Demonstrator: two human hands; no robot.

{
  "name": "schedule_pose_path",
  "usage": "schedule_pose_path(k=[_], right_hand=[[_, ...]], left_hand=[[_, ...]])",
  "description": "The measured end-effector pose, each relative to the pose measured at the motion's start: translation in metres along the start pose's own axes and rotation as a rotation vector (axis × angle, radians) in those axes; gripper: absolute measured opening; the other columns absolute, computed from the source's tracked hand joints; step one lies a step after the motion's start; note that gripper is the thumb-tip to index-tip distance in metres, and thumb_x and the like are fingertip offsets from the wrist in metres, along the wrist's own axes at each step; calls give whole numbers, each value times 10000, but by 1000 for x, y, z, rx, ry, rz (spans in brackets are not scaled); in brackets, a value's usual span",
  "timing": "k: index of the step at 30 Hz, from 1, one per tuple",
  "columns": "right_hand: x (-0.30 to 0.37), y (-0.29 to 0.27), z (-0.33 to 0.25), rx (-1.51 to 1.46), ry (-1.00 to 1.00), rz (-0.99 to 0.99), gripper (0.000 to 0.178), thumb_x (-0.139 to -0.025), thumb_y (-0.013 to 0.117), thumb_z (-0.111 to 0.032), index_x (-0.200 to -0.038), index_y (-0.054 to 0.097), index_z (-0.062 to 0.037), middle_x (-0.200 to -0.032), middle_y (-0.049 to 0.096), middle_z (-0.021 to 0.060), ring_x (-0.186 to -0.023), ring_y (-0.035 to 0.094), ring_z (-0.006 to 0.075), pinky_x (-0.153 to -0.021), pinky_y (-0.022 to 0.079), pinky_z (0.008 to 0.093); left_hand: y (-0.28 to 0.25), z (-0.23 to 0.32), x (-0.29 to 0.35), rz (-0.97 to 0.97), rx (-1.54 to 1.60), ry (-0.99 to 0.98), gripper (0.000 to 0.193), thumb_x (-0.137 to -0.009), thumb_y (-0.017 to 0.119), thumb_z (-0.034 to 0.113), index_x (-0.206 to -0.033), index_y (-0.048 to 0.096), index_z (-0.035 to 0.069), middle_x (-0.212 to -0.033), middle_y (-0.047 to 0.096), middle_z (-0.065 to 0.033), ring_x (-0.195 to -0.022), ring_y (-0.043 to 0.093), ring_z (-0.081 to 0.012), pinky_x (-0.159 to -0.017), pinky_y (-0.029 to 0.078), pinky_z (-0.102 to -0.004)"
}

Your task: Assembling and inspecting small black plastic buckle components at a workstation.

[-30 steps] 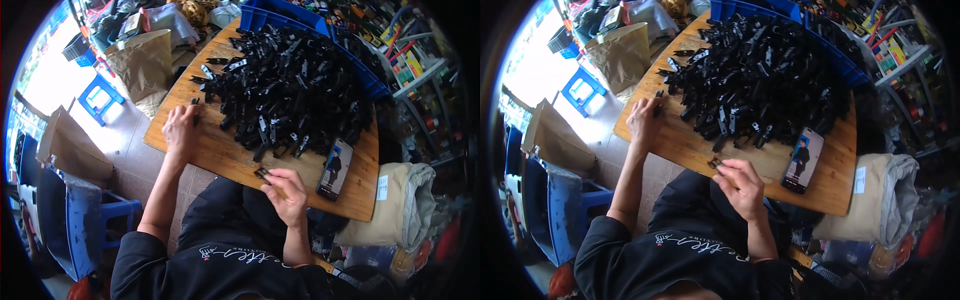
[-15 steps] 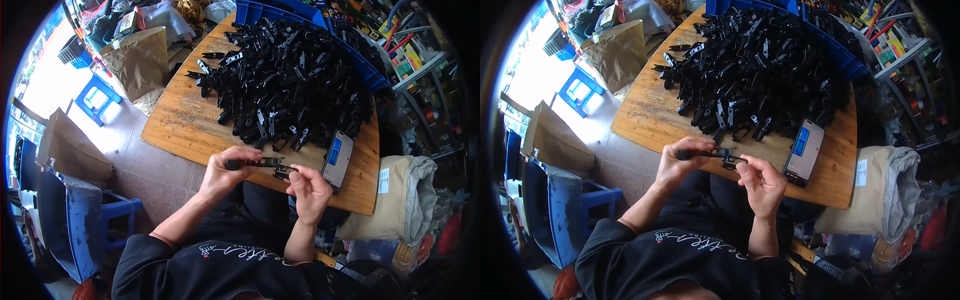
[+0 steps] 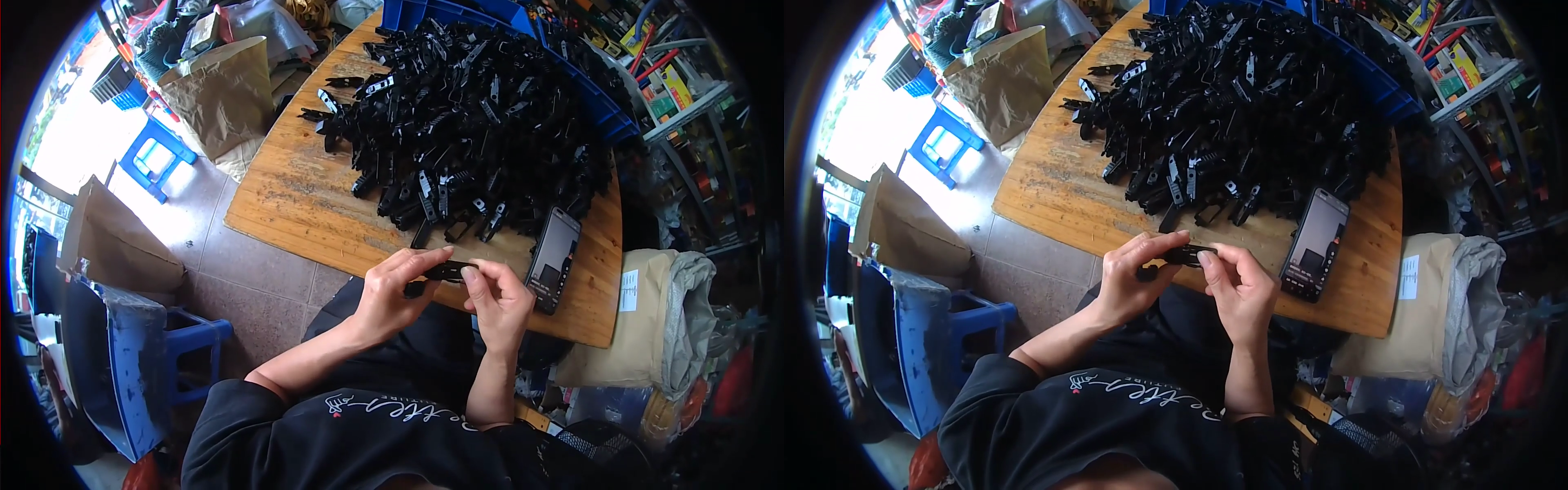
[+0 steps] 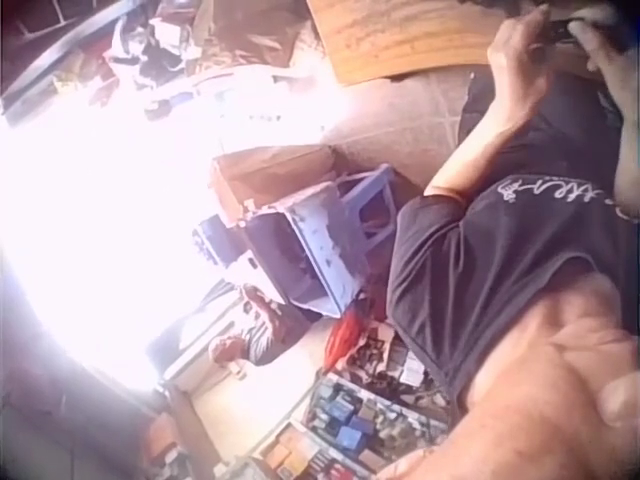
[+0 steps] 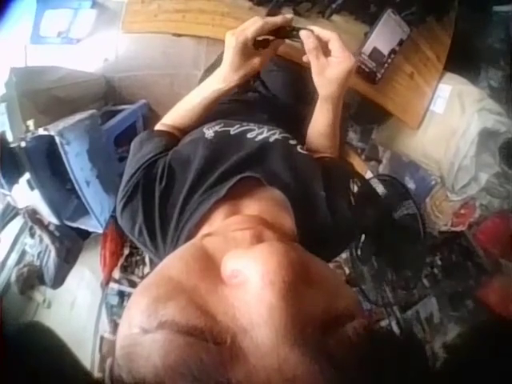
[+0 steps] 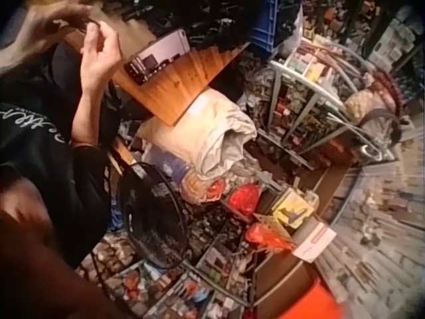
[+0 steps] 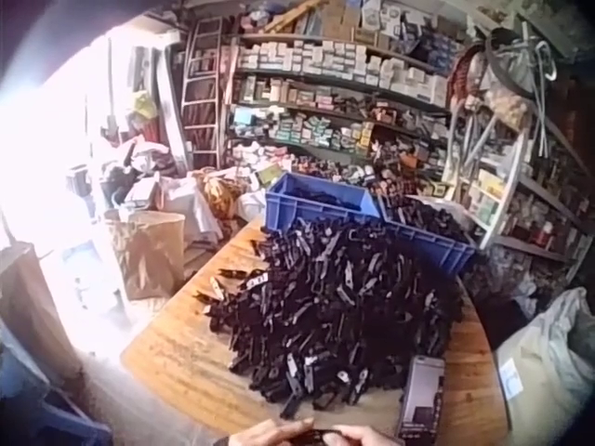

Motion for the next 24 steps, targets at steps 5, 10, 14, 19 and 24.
schedule_pose_path(k=[5, 10, 14, 19, 24], right_hand=[[4, 7, 4, 30, -103, 44, 232, -775, 681, -86, -981, 617, -3, -613, 551, -20, -471, 465, 25, -439, 360, 147], [-1, 15, 16, -25, -42, -136, 384, -757, 711, -249, -1033, 593, -10, -593, 503, -30, -510, 446, 26, -477, 345, 155], [-5, 20, 7, -107, -202, -288, 353, -821, 625, -328, -977, 617, -11, -670, 548, -13, -536, 455, 37, -489, 353, 161], [-40, 12, 0, 687, -473, -98, 132, -766, 626, -40, -898, 637, -44, -764, 514, 65, -603, 532, 185, -548, 443, 285], [-31, 17, -12, 541, -518, -126, 49, -775, 621, -27, -807, 586, -16, -853, 534, 83, -702, 554, 189, -630, 460, 280]], left_hand=[[0, -24, 5, -40, 462, -426, 487, -714, 657, -45, -1174, 517, 32, -1040, 593, -61, -898, 555, -110, -810, 448, -244], [-5, -22, 12, 23, 720, -471, 390, -732, 641, -23, -1108, 541, -6, -1034, 593, -84, -948, 553, -146, -831, 444, -260], [1, -23, 13, -33, 841, -559, 299, -766, 663, 54, -1053, 592, 9, -922, 613, -55, -839, 564, -104, -763, 458, -230], [-31, -34, 9, 139, 657, -543, 326, -759, 678, 80, -1064, 589, 9, -761, 617, -56, -663, 586, -110, -642, 473, -216], [-40, -38, 3, 202, 681, -551, 363, -754, 657, 37, -1103, 565, -5, -807, 620, -61, -753, 609, -130, -681, 476, -225]])
Point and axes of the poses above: each hand's wrist, its own x-axis away from the middle knuckle, its own y-axis out of the palm, z = x × y, the point moved 6 cm from there along -x, towards the middle knuckle
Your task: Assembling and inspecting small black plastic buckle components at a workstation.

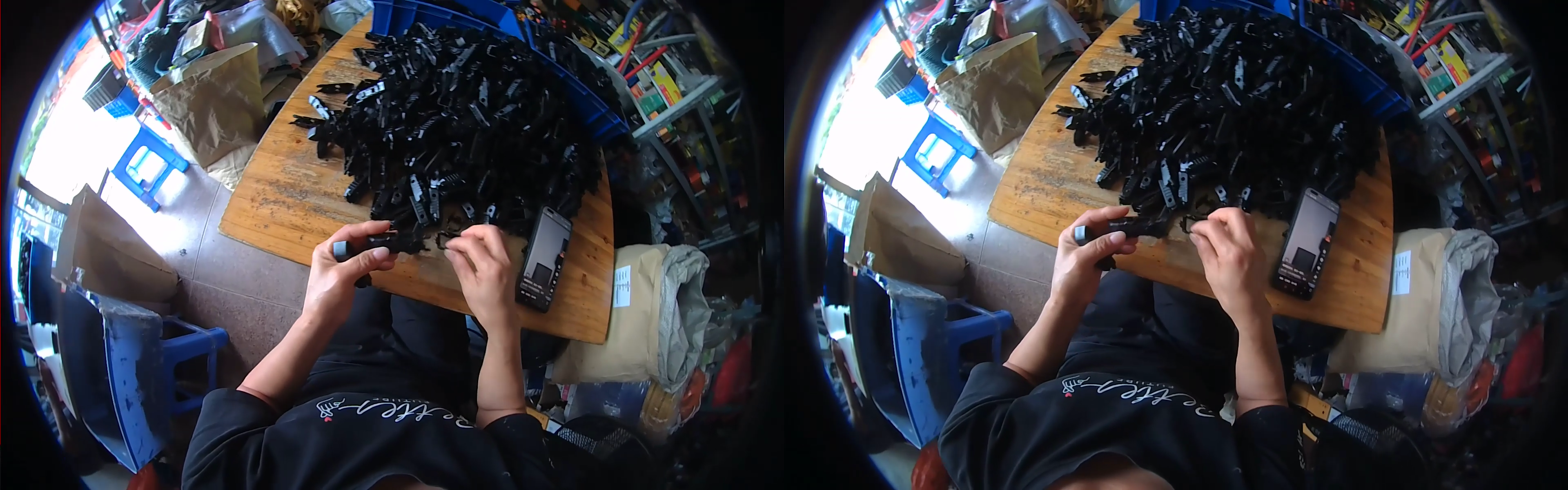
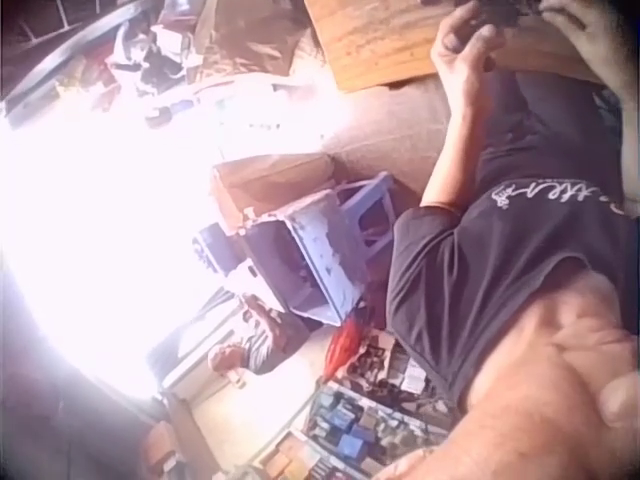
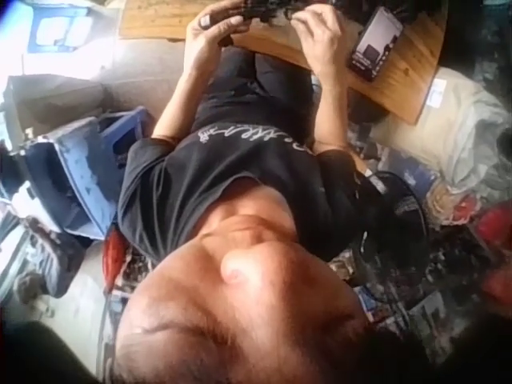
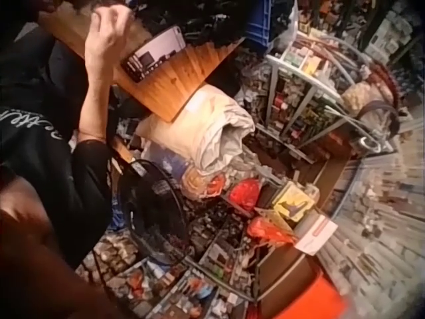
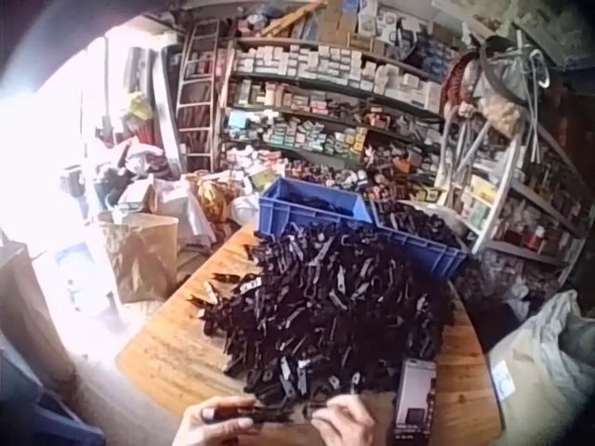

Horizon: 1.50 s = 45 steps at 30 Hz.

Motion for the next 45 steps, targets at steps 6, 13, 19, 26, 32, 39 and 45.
schedule_pose_path(k=[6, 13, 19, 26, 32, 39, 45], right_hand=[[27, 1, -7, -821, 341, -126, 141, -904, 493, -135, -948, 491, -1, -846, 580, 68, -689, 543, 91, -656, 453, 219], [28, 17, 0, -931, 474, -243, 179, -906, 498, -161, -952, 525, 10, -759, 578, 44, -572, 525, 75, -528, 452, 195], [31, 19, 3, -925, 506, -243, 181, -877, 564, -163, -935, 552, 7, -696, 562, 6, -575, 524, 48, -511, 445, 174], [24, 19, -2, -728, 330, -18, 446, -798, 619, -398, -996, 554, -3, -760, 538, 12, -655, 497, 63, -581, 412, 185], [7, 37, -44, -594, 162, -25, 228, -867, 573, -220, -887, 574, 7, -700, 547, 63, -586, 562, 136, -520, 429, 238], [-5, 48, -73, -398, -135, -43, 427, -827, 609, -296, -1116, 517, 4, -951, 550, 105, -698, 526, 163, -651, 451, 266], [34, 30, -46, -355, 66, -57, 193, -786, 647, -62, -963, 598, -3, -883, 579, 83, -619, 513, 131, -595, 448, 239]], left_hand=[[11, -1, 1, -66, -116, -36, 430, -713, 560, -75, -1136, 548, 2, -1041, 612, -107, -887, 600, -167, -807, 465, -252], [32, -1, 11, -262, -481, 142, 466, -715, 568, -69, -1166, 556, 45, -1043, 611, -74, -920, 588, -140, -804, 463, -251], [42, 7, 19, -265, -707, 397, 467, -718, 626, -23, -1171, 546, 57, -901, 622, -96, -832, 612, -164, -715, 484, -268], [21, -9, 16, -106, -194, 87, 313, -746, 689, 69, -1027, 559, 23, -884, 593, -32, -807, 541, -84, -702, 453, -231], [-1, -19, 7, -135, 385, -156, 259, -806, 614, 100, -1044, 559, 15, -789, 584, -36, -686, 563, -119, -659, 467, -242], [-40, 48, -38, -27, 454, 250, 120, -780, 581, 94, -856, 520, 24, -863, 557, -81, -756, 561, -184, -660, 476, -283], [-91, 133, -146, 158, -777, 601, 315, -652, 626, -22, -959, 595, 36, -922, 593, -93, -810, 569, -199, -748, 448, -293]])
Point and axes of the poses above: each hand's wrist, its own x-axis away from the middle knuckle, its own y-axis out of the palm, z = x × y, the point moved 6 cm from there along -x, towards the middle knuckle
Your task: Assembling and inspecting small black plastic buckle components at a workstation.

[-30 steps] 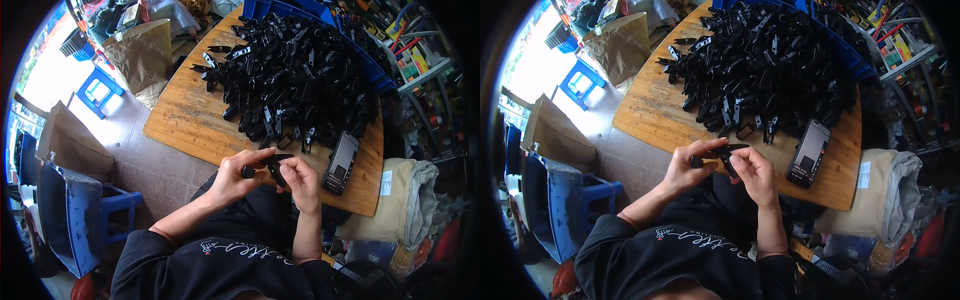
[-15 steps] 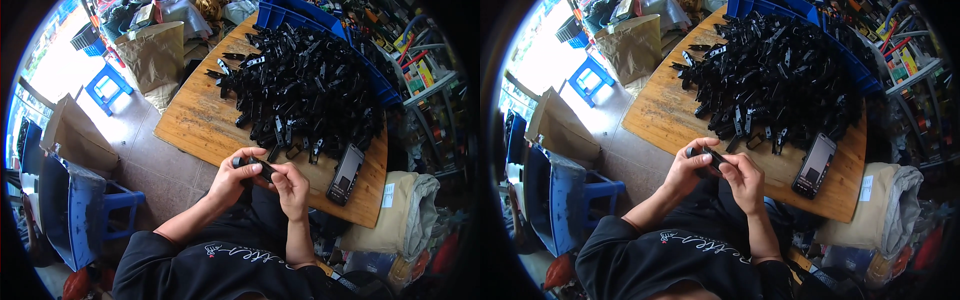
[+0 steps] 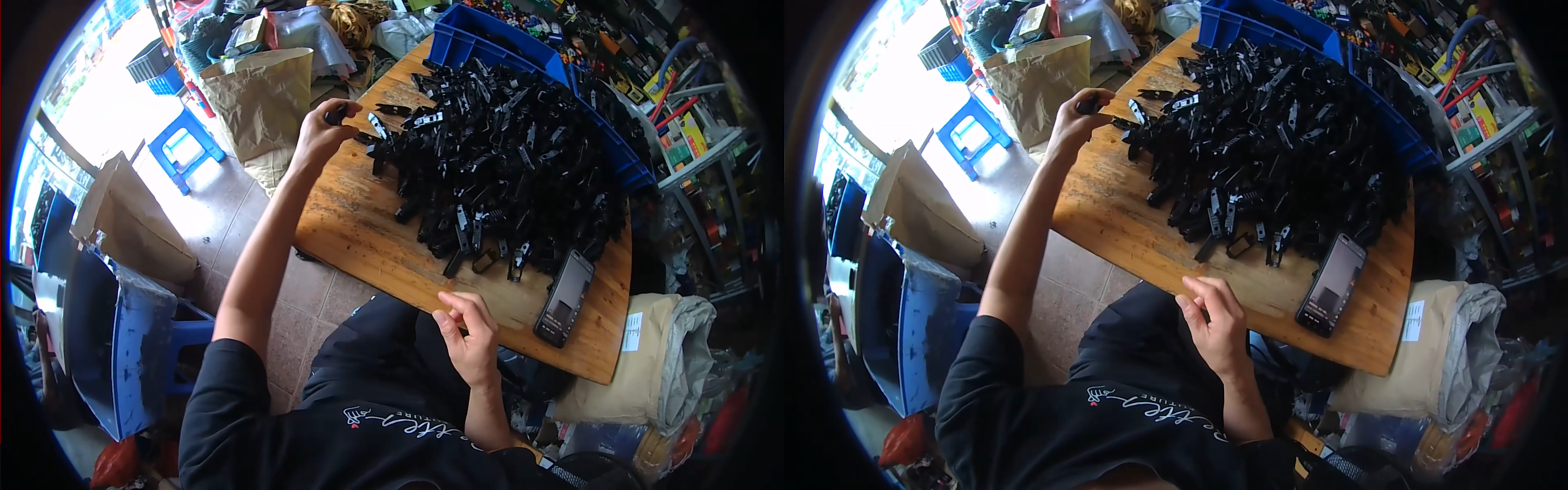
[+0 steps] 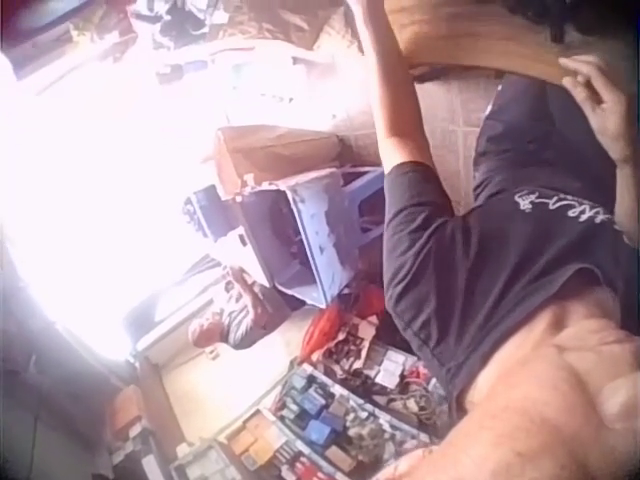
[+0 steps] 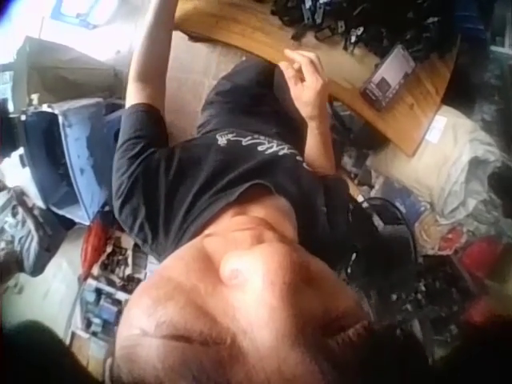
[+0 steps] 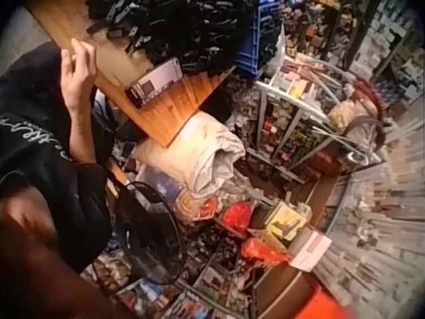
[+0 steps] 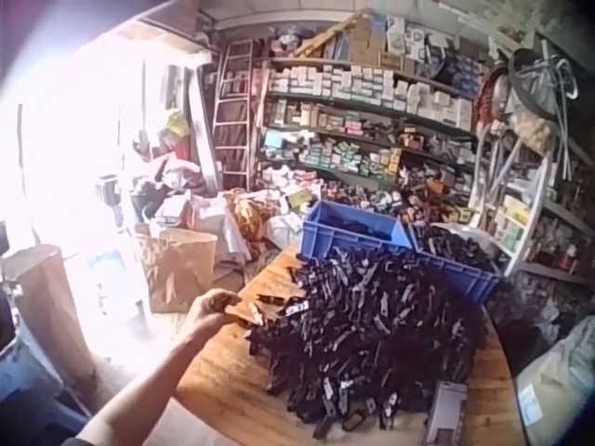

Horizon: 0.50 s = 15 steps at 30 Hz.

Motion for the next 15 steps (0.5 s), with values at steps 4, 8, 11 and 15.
schedule_pose_path(k=[4, 8, 11, 15], right_hand=[[15, -17, 12, 37, -8, 30, 136, -782, 643, -44, -906, 614, 5, -811, 586, 84, -644, 543, 143, -590, 447, 238], [19, -63, 21, 94, 128, 164, 114, -793, 620, -26, -902, 618, 12, -796, 590, 79, -669, 554, 136, -604, 446, 233], [20, -102, 36, 244, 185, 324, 109, -795, 620, -30, -896, 616, 10, -806, 589, 73, -696, 552, 131, -610, 438, 225], [13, -155, 53, 457, 178, 504, 106, -811, 595, -34, -910, 614, 2, -812, 593, 62, -702, 553, 133, -629, 439, 238]], left_hand=[[36, -18, -18, -378, -584, 302, 274, -664, 657, 47, -929, 594, 22, -816, 579, -108, -711, 569, -221, -673, 454, -316], [21, -10, -4, -355, -639, 400, 292, -674, 655, 54, -958, 593, 33, -812, 583, -91, -696, 566, -213, -665, 458, -291], [-10, -25, 5, -307, -213, 164, 320, -700, 649, 65, -1011, 588, 25, -795, 563, -30, -691, 554, -152, -642, 446, -243], [-31, -22, 47, -243, 644, -253, 495, -691, 642, 83, -1154, 479, 15, -886, 524, -32, -764, 530, -109, -616, 423, -200]])
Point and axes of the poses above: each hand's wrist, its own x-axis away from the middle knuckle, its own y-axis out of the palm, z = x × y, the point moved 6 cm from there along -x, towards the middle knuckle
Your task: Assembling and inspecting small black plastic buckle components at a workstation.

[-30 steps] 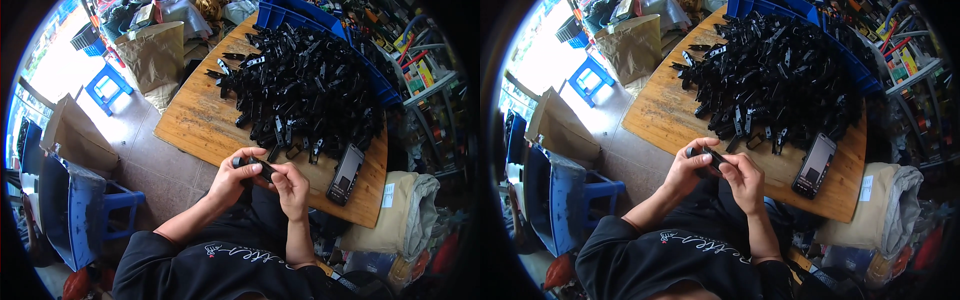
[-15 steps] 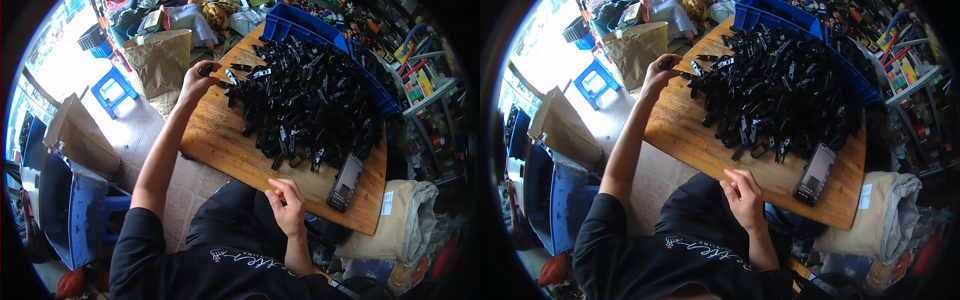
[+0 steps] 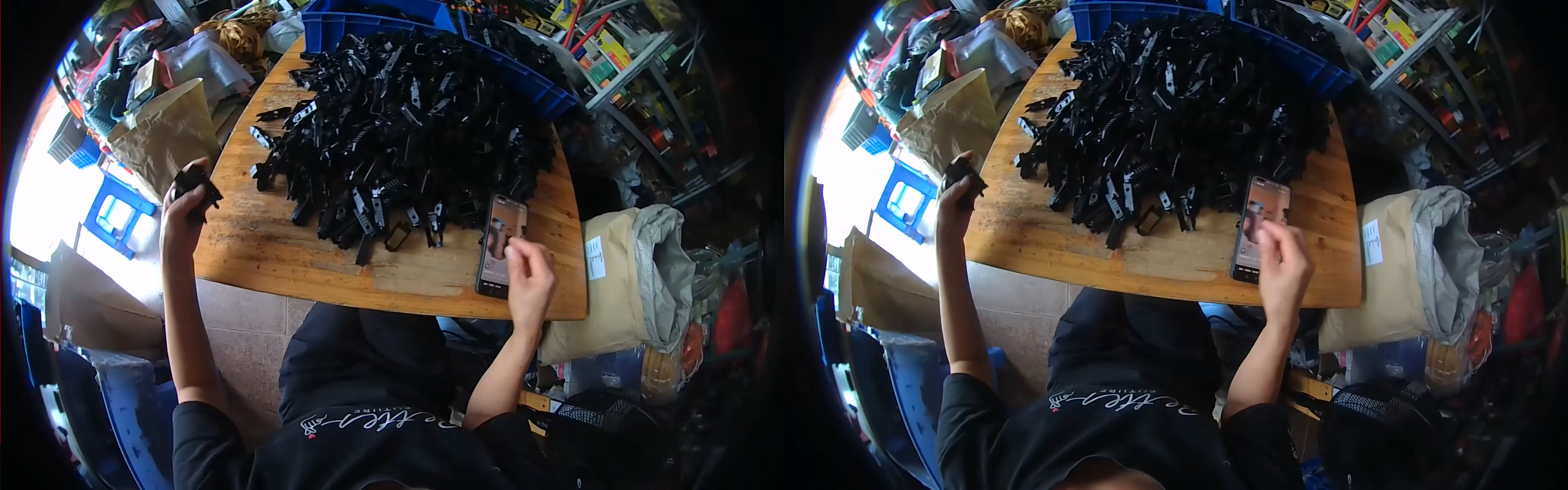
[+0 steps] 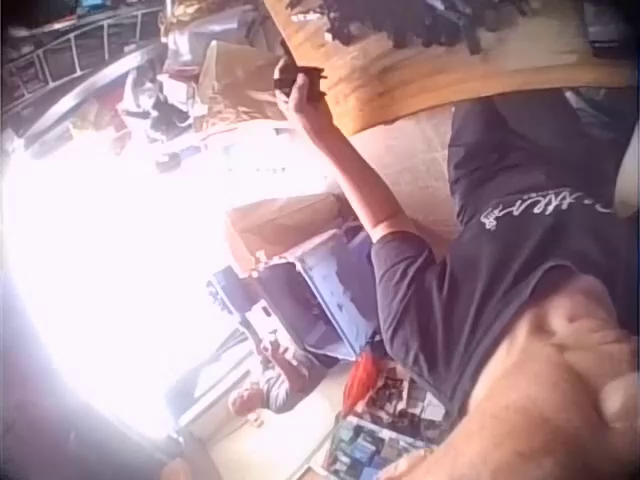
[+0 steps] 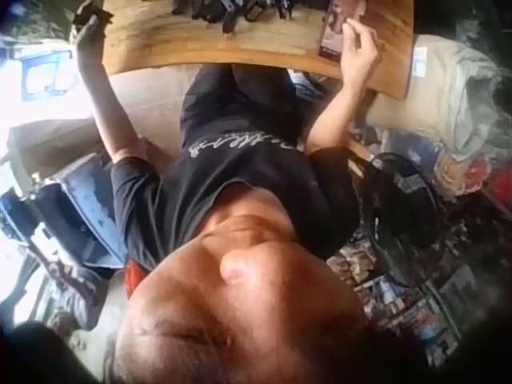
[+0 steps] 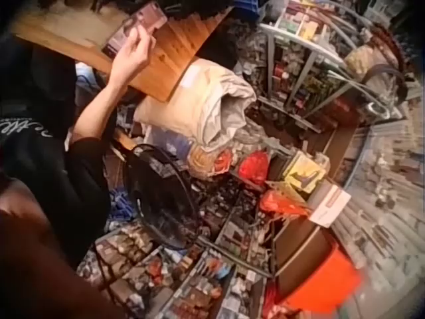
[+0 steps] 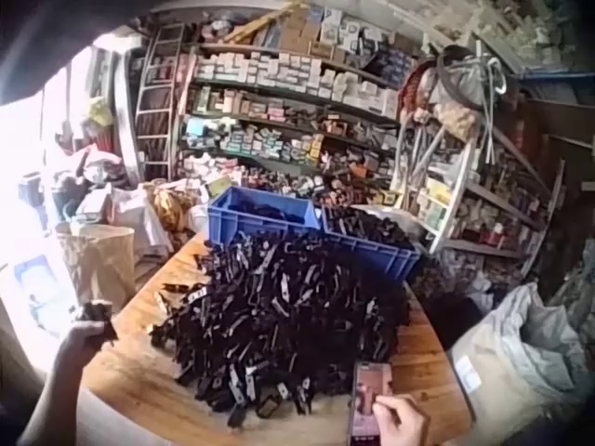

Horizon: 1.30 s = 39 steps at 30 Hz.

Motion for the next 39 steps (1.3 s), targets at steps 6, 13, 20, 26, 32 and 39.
schedule_pose_path(k=[6, 13, 20, 26, 32, 39], right_hand=[[-26, 4, -5, 164, -138, -92, 149, -764, 565, 30, -899, 616, -9, -837, 595, 88, -797, 555, 219, -695, 445, 293], [-31, 81, -21, 572, -585, -409, 134, -705, 565, -6, -820, 613, -56, -837, 531, 60, -844, 486, 209, -766, 388, 321], [-19, 81, -40, 491, -675, -351, 82, -721, 544, -13, -790, 541, -56, -763, 496, 41, -761, 475, 191, -683, 384, 310], [-16, 84, -27, 680, -476, -292, 116, -728, 551, -3, -830, 557, -58, -810, 515, 53, -789, 479, 197, -685, 391, 310], [-9, 97, -36, 510, -533, -370, 62, -755, 548, -7, -811, 552, -31, -774, 491, 76, -771, 498, 224, -687, 417, 338], [-20, 49, -23, -63, -212, -91, 96, -814, 555, 15, -899, 599, 1, -833, 590, 90, -726, 577, 192, -631, 458, 270]], left_hand=[[73, -25, 42, 67, 331, -25, 591, -716, 611, 73, -1253, 375, 11, -887, 516, -69, -719, 528, -138, -598, 458, -225], [153, -50, 64, -100, 522, -157, 382, -710, 621, 29, -1068, 487, 37, -887, 562, -121, -697, 602, -232, -610, 531, -302], [167, -63, 83, -101, 574, -277, 331, -705, 629, -28, -1002, 510, 56, -990, 589, -206, -712, 610, -216, -664, 517, -299], [173, -62, 85, -62, 533, -315, 303, -703, 602, -57, -971, 516, 57, -1016, 585, -216, -819, 629, -239, -695, 517, -304], [175, -69, 88, -70, 580, -345, 207, -742, 574, -10, -933, 525, 54, -959, 603, -195, -808, 628, -240, -705, 512, -298], [178, -70, 89, -52, 528, -351, 153, -740, 576, 3, -880, 529, 43, -886, 619, -164, -750, 625, -224, -675, 503, -290]])
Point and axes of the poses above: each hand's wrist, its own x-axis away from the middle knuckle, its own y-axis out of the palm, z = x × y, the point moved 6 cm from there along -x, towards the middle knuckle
